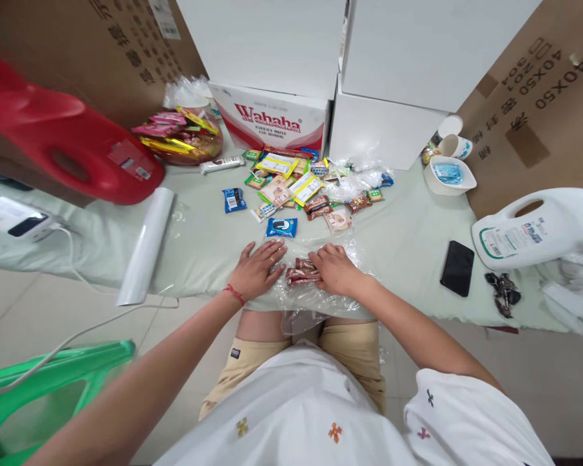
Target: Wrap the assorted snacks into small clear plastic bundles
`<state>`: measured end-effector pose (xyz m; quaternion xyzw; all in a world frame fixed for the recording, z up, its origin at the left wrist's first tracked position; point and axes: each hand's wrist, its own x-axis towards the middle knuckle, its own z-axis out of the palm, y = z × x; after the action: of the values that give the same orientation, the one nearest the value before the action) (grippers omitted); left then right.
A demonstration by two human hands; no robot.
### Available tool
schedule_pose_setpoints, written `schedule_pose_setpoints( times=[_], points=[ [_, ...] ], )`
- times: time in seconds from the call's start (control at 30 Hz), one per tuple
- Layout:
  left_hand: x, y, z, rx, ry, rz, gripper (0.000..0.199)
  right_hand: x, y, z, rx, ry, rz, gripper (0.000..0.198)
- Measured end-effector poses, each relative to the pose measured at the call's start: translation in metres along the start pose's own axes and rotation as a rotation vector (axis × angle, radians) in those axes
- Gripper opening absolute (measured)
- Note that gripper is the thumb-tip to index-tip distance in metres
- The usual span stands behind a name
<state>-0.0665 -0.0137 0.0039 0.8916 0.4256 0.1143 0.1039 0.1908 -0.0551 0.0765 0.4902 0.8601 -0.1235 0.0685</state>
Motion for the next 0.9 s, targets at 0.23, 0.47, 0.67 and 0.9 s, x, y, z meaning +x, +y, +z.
schedule_pose_setpoints(
  times=[0.23, 0.47, 0.67, 0.9],
  points=[
    [0.001, 0.001, -0.001, 0.001, -0.006, -0.004, 0.052, -0.007, 0.018, -0.011, 0.069, 0.041, 0.047, 0.026],
    [0.001, 0.001, 0.0, 0.009, -0.009, -0.005, 0.052, -0.022, 0.071, -0.023, 0.415, 0.402, 0.202, 0.032],
    [0.001, 0.0, 0.002, 0.016, -0.016, 0.002, 0.052, -0.022, 0.055, -0.042, 0.214, 0.255, 0.086, 0.03],
    [0.002, 0.0, 0.002, 0.022, -0.022, -0.001, 0.053, 0.0, 0.002, -0.01, -0.027, 0.011, -0.085, 0.037]
  ],
)
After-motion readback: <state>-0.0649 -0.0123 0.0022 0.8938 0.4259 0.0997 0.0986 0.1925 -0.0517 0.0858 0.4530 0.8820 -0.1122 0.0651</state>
